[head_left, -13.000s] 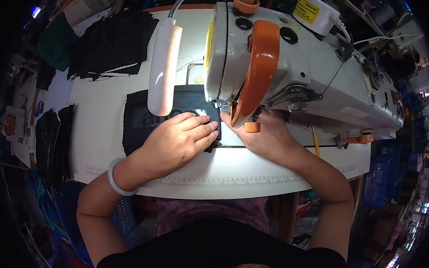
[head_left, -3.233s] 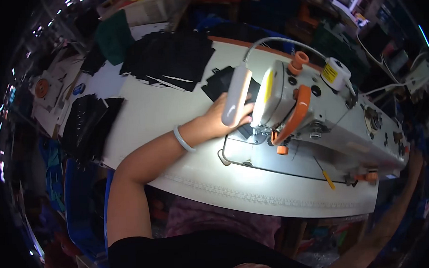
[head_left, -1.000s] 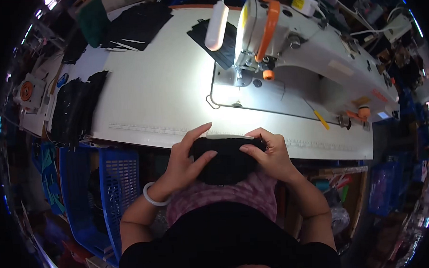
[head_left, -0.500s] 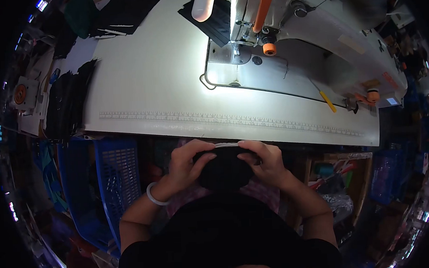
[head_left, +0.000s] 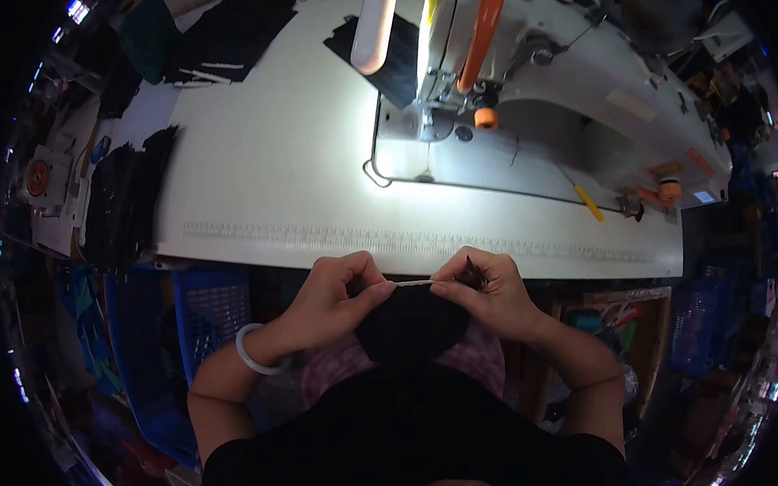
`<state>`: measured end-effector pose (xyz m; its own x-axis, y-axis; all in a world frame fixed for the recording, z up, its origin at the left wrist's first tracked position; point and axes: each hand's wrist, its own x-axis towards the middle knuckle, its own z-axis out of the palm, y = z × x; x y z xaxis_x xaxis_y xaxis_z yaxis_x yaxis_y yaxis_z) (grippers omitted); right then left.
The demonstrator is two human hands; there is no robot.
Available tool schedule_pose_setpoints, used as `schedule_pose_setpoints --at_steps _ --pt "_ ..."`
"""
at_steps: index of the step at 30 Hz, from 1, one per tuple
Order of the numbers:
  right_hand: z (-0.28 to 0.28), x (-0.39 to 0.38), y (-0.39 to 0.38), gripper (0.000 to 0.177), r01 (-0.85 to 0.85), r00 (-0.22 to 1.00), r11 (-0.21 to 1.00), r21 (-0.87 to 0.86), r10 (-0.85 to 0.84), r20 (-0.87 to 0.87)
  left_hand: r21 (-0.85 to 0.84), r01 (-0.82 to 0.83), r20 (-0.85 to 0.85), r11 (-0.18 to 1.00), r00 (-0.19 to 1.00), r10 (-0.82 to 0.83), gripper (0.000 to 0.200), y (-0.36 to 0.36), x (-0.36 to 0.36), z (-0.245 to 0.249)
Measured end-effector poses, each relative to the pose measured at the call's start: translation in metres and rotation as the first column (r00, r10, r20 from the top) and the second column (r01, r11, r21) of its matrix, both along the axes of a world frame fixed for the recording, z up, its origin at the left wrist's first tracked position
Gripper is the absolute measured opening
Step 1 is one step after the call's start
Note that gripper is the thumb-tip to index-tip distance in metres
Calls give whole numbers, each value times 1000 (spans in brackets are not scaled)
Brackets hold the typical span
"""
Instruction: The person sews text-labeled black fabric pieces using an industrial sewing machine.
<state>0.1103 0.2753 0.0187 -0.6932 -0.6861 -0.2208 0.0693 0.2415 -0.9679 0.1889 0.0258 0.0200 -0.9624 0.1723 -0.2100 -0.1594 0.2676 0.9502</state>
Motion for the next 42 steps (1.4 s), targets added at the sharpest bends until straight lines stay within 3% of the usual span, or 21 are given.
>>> schedule_pose_setpoints --at_steps 3,4,7,10,11,12,14,16,19,20,23,27,30,35,42 --pt "4 -16 -10 15 90 996 986 -138 -88 24 -148 -77 -265 986 964 36 28 4 -19 9" --pt "9 -24 -14 15 104 994 988 -111 -106 -9 -149 -74 -283 986 959 29 28 4 -29 15" --pt "16 -50 -26 17 137 988 989 -56 -140 -71 -416 53 -268 908 947 -178 26 -2 -67 34" --pt "6 -89 -39 24 121 934 992 16 -108 -341 -498 102 -285 861 919 -273 29 -20 -118 20" --pt "4 -98 -39 24 122 933 992 17 -109 -342 -537 127 -283 834 904 -320 32 -26 -133 13" --pt "3 -107 -36 25 76 800 995 61 -24 -599 -535 129 -280 835 905 -320 32 -31 -146 7" --pt "-1 -121 -32 29 24 335 983 181 162 -928 -667 80 -288 741 889 -355 35 -39 -169 -6" --pt "-10 -125 -30 30 -13 340 977 211 202 -919 -720 61 -283 691 884 -372 37 -35 -174 -4" --pt "-21 -124 -27 31 -76 353 964 255 266 -897 -722 -252 -555 644 767 -322 48 -21 -153 11" --pt "-20 -125 -27 30 -82 353 966 245 258 -899 -724 -245 -550 645 769 -325 48 -17 -146 6" --pt "-21 -130 -25 30 -92 359 970 226 244 -901 -642 -22 -562 766 693 -451 57 -5 -128 -16" --pt "-25 -149 -16 27 -28 293 971 237 235 -927 -632 15 -535 775 715 -450 56 -8 -129 -18" --pt "-11 -149 -18 26 -2 185 912 410 403 -896 -643 17 -526 766 716 -458 54 -9 -135 -14" --pt "-14 -152 -24 28 59 168 883 465 450 -877 -654 -5 -526 756 721 -451 53 -12 -145 -16" --pt "-18 -157 -24 38 77 313 851 519 474 -823 -642 -3 -522 767 735 -433 53 -16 -152 -18"
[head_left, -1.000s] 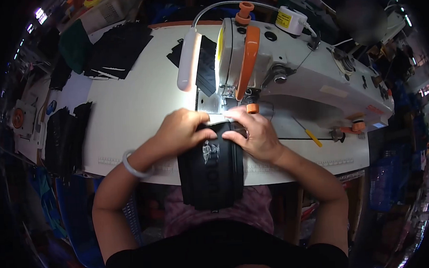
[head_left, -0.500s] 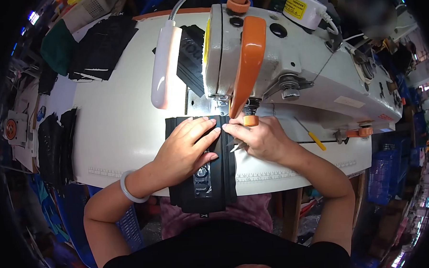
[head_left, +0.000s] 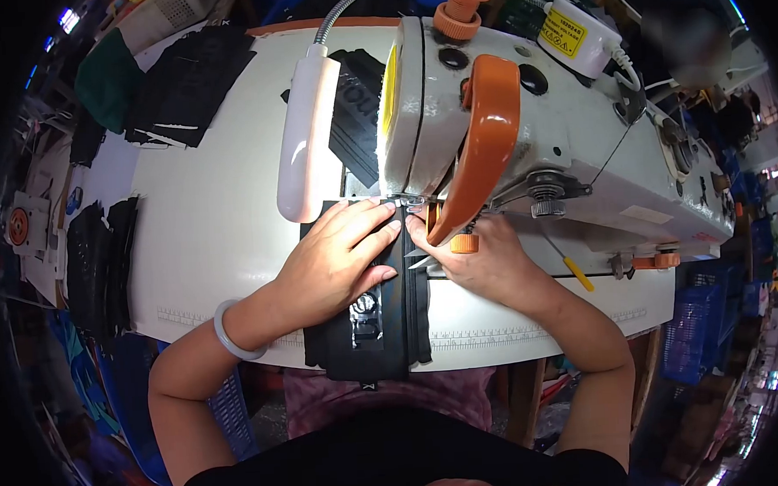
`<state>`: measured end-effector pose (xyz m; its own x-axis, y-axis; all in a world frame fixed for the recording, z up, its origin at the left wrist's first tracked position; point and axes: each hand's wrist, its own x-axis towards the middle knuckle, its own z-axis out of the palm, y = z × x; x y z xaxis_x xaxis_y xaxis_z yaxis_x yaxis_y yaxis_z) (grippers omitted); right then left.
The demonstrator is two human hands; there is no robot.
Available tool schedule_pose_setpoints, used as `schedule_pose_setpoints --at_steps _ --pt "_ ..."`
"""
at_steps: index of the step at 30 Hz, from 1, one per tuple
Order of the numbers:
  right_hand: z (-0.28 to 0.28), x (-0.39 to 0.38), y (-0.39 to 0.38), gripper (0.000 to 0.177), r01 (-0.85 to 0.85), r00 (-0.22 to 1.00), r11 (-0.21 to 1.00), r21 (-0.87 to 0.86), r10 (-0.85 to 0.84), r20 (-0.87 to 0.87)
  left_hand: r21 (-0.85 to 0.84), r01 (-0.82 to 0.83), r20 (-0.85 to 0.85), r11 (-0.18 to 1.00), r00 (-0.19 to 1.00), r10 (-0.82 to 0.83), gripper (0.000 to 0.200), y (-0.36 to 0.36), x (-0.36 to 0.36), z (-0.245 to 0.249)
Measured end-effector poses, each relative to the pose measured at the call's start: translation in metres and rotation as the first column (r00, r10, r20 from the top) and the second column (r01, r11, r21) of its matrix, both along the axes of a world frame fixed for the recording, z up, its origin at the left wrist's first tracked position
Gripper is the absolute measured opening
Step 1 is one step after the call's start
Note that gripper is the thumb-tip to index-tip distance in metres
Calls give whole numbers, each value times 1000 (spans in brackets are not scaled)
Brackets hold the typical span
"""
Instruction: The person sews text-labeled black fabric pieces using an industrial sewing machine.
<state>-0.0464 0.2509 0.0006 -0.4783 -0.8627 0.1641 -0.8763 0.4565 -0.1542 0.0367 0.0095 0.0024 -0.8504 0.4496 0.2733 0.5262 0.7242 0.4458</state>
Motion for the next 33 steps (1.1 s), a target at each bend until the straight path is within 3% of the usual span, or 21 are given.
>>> schedule_pose_setpoints --at_steps 5,8,12,16,21,25,28,29,31,32,33 --pt "-2 1 0 41 1 1000 999 -33 -2 -24 17 -17 29 1000 999 16 50 0 0 3" --pt "0 2 3 42 -62 997 988 -144 53 -63 40 -1 -8 999 1000 1 46 -5 -2 0" --pt "5 7 3 45 -39 999 985 -170 37 -14 50 6 -21 999 1000 -5 42 -3 -1 -2" --pt "-3 -1 7 37 -83 983 995 -50 74 -165 60 3 -5 998 1000 -3 40 -3 -4 1" --pt "-13 -4 5 54 95 995 984 -151 -88 54 68 7 -30 998 1000 -5 39 -8 -16 -5" --pt "-5 -5 5 57 65 998 994 -82 -67 -16 34 -8 -90 999 996 11 36 -11 -31 -1" --pt "3 -8 3 54 141 967 985 95 -157 198 35 -11 -129 999 992 16 36 -15 -42 -5" --pt "12 -9 1 54 139 968 986 95 -155 197 38 -16 -149 999 989 21 36 -16 -46 -7" --pt "34 -11 -5 52 298 796 877 378 -446 408 90 -34 -151 995 987 47 37 -21 -52 -15" --pt "44 -14 -9 51 335 674 781 527 -589 445 140 -49 -150 989 986 70 37 -25 -55 -22" --pt "48 -17 -5 51 354 647 752 555 -626 435 188 -67 -146 980 985 96 38 -30 -60 -28"
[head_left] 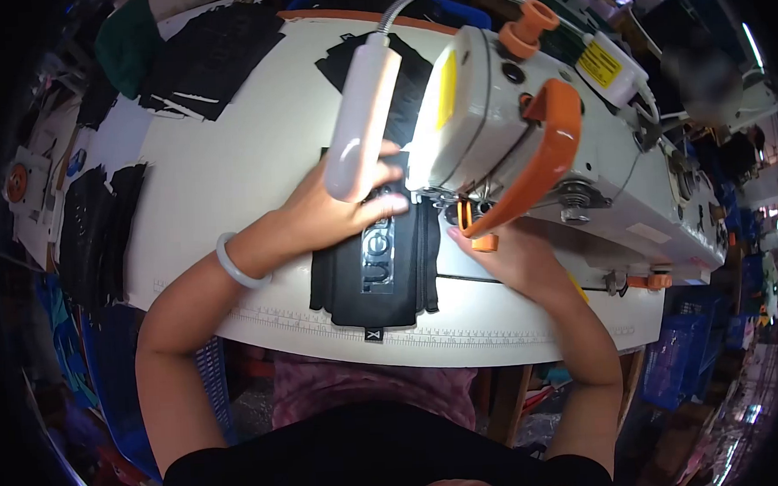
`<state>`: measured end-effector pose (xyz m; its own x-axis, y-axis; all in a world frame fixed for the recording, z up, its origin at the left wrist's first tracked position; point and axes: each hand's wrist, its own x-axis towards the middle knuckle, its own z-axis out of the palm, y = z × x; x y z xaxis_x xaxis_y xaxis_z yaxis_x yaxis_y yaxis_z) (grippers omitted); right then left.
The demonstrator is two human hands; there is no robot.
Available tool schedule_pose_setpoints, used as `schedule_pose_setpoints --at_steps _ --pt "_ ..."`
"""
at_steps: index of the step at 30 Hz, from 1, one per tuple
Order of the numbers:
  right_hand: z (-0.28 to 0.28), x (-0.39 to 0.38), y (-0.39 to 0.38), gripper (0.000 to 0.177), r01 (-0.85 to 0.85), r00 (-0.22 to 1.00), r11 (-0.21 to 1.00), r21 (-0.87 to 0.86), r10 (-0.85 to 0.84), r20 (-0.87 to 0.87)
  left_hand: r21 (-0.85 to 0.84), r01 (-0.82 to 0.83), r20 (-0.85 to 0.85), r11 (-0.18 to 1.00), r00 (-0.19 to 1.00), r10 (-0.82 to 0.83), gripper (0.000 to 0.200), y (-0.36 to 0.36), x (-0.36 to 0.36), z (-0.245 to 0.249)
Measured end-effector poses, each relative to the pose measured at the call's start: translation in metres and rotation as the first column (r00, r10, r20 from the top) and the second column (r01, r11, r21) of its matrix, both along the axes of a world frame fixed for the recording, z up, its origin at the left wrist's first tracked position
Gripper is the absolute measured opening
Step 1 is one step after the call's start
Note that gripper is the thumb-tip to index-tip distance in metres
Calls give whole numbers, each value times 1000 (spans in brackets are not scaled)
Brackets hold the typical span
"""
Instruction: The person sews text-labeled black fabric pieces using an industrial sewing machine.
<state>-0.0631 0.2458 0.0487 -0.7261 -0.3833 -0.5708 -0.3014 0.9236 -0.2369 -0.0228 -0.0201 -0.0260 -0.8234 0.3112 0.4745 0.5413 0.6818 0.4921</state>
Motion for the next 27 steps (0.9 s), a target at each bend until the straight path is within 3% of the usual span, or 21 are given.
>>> schedule_pose_setpoints --at_steps 1,2,4,5,7,15,19,22,23,25,27 --pt "-1 -5 6 50 11 1000 1000 10 -11 -22 -2 -15 -1 1000 1000 15 38 -8 -14 -9" --pt "-4 -11 12 50 -1 996 1000 -13 0 -93 75 -199 138 977 972 188 42 -19 -34 -18" --pt "-21 -26 26 50 -67 958 995 -74 43 -284 9 -499 223 866 846 485 48 -27 -57 -3" --pt "-33 -35 31 49 -104 922 991 -88 63 -382 -97 -607 141 789 776 615 50 -23 -66 16" --pt "-53 -60 38 49 -140 851 986 -95 71 -521 -305 -685 -23 662 700 713 53 -23 -90 15" --pt "-88 -128 45 49 -96 802 993 -74 33 -596 -277 -670 56 688 704 708 43 13 -122 25" --pt "-91 -129 50 50 -94 813 994 -62 40 -580 -196 -582 243 789 751 614 39 14 -124 27" --pt "-92 -127 52 50 -103 822 993 -60 51 -567 132 -544 155 829 837 525 37 -1 -131 6" --pt "-93 -125 53 51 -108 827 992 -61 56 -559 124 -549 147 827 834 532 37 -11 -134 5" --pt "-94 -115 59 51 -119 840 992 -51 73 -538 317 -645 204 696 763 613 31 -32 -128 21" --pt "-92 -98 65 52 -138 862 990 -29 106 -495 313 -632 25 709 751 659 28 -81 -120 34"
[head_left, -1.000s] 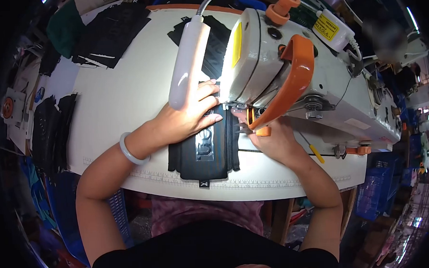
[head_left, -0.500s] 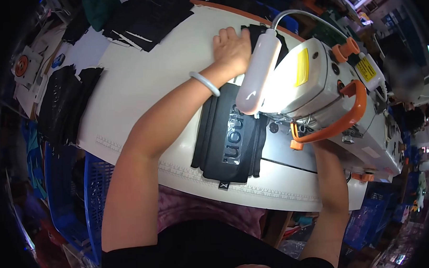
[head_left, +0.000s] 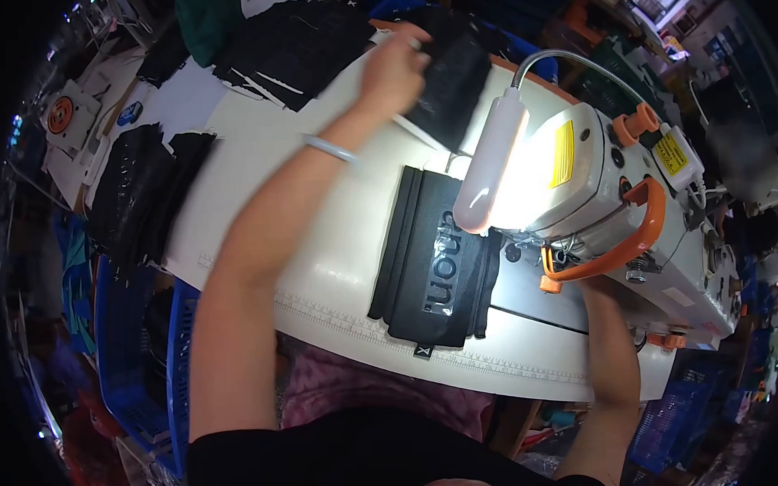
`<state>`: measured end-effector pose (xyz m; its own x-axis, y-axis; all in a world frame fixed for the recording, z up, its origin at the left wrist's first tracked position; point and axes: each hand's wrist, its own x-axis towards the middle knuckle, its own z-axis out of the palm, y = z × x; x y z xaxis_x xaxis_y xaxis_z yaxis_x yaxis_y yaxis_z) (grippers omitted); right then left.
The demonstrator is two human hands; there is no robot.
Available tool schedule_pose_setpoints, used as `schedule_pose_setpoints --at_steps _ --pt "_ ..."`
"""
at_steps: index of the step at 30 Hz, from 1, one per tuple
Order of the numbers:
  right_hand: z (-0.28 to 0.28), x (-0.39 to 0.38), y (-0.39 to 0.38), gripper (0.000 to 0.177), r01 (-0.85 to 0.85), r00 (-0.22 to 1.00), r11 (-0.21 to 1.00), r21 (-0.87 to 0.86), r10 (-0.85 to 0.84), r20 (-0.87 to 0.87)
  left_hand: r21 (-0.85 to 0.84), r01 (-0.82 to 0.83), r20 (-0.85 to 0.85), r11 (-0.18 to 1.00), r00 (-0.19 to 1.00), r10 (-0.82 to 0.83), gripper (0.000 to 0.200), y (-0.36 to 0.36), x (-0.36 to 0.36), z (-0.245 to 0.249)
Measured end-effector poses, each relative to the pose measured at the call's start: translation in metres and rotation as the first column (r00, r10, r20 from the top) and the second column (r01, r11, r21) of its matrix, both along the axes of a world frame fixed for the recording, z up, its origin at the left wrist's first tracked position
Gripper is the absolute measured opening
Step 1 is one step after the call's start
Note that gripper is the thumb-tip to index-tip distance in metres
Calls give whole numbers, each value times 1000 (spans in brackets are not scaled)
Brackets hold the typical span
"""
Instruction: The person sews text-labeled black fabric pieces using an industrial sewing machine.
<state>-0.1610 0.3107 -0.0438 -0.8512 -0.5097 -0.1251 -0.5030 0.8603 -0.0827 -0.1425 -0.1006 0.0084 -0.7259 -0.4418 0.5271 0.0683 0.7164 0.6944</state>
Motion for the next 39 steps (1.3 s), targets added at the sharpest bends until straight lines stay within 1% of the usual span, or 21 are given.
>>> schedule_pose_setpoints --at_steps 2,4,5,6,7,8,9,11,12,13,14,15,16,17,18,20,21,25,28,32,39 --pt "1 19 6 53 -14 999 999 37 12 48 -77 49 -74 996 996 -55 34 -72 13 12" --pt "10 39 11 54 15 996 1000 22 -17 91 -253 -63 -24 965 998 59 36 -146 30 23" --pt "23 53 10 53 96 991 991 -88 -86 106 -332 -89 3 939 995 95 38 -177 40 27" --pt "29 61 11 52 173 980 966 -194 -151 127 -625 -259 -126 736 964 232 41 -199 53 30" --pt "26 63 14 52 184 978 964 -191 -160 131 -736 -323 -196 595 943 268 43 -203 55 32" --pt "22 63 16 49 75 997 989 -125 -78 -16 -811 -396 -287 430 911 297 44 -206 57 34" --pt "19 64 17 47 -22 988 999 -41 15 -152 -786 -345 -230 513 933 275 45 -200 56 35" --pt "19 72 20 45 -85 963 994 65 98 -253 -710 -218 -103 670 973 207 46 -184 55 29" --pt "33 79 10 42 -75 986 996 54 83 -146 -595 16 29 804 1000 1 42 -152 62 27" --pt "45 91 2 41 -116 991 992 -42 113 -77 -436 254 122 863 967 -223 38 -103 74 25" --pt "56 102 -6 40 -147 989 979 -138 148 -5 -365 372 135 854 928 -347 35 -59 89 14" --pt "58 112 -14 38 -226 972 935 -275 233 -6 -290 484 140 826 875 -463 31 -13 110 5" --pt "60 122 -23 36 -302 946 866 -398 324 -12 -116 644 219 756 759 -613 30 33 137 12" --pt "57 129 -30 33 -383 910 794 -473 411 -48 -171 736 240 654 675 -697 31 62 158 15" --pt "56 137 -34 33 -368 916 799 -476 401 -37 -223 812 269 539 583 -767 32 82 176 15" --pt "54 148 -39 40 -504 834 697 -510 546 -78 -199 869 349 452 494 -796 35 110 204 13" --pt "53 152 -38 40 -499 837 699 -513 541 -77 -198 872 352 447 489 -798 35 115 213 8" --pt "48 166 -35 35 -600 767 600 -528 620 -166 -231 822 312 521 569 -760 37 120 229 -8" --pt "49 169 -36 20 -653 730 545 -525 637 -246 -54 894 339 445 436 -834 37 113 224 -4" --pt "53 169 -34 26 -688 704 555 -467 665 -248 -170 899 334 403 437 -835 37 113 224 -3" --pt "50 142 -43 29 -684 709 567 -459 664 -237 -194 882 329 429 470 -819 36 107 203 -3"
